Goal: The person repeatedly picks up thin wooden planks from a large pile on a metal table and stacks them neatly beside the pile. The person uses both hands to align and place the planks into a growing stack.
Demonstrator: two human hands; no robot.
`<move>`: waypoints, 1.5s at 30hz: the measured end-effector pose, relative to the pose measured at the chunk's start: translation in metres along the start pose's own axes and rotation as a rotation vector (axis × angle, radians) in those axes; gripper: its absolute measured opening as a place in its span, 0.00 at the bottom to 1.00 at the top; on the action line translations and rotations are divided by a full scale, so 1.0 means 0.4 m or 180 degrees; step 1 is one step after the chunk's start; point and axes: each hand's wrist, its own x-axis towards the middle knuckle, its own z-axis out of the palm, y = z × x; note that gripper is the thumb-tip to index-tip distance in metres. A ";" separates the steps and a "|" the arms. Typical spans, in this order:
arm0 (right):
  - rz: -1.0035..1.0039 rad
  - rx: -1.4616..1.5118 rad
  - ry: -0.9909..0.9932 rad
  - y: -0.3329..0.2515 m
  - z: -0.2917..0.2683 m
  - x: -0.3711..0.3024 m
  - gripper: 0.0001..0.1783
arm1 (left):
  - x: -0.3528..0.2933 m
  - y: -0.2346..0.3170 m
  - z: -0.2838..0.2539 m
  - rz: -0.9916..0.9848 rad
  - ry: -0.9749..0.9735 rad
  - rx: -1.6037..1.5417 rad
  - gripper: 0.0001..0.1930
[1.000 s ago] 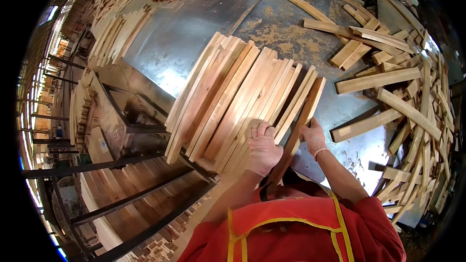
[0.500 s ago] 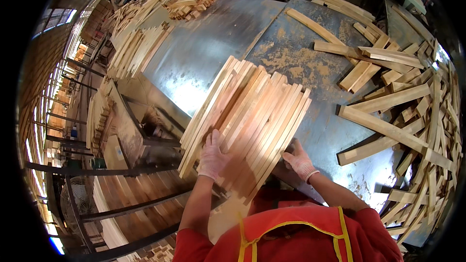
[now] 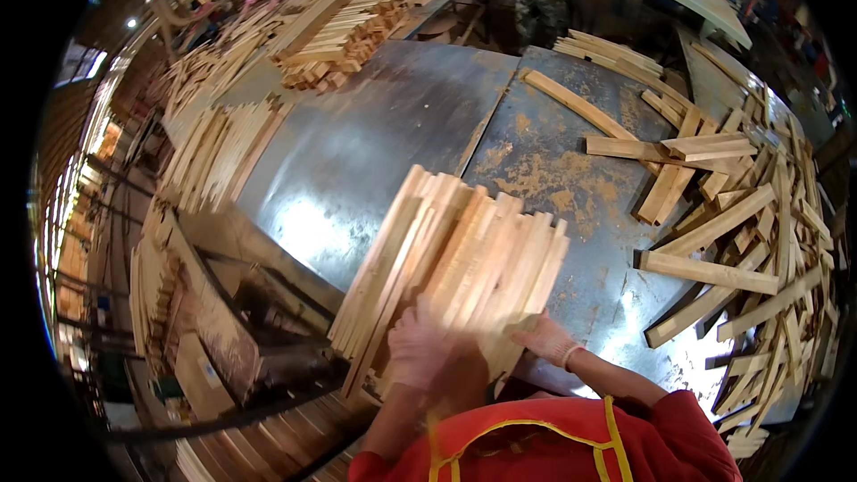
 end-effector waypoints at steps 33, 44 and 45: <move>0.2994 0.1691 0.4964 1.021 -0.692 -0.604 0.56 | -0.239 0.380 0.090 0.2118 -0.0640 0.0520 0.47; -0.1046 0.3820 0.3943 0.634 -0.207 -0.324 0.47 | -0.282 0.367 0.081 0.2048 -0.0692 -0.0615 0.39; -0.0813 0.3755 0.3615 0.545 -0.137 -0.309 0.45 | -0.268 0.378 0.076 0.2021 -0.0782 -0.1024 0.41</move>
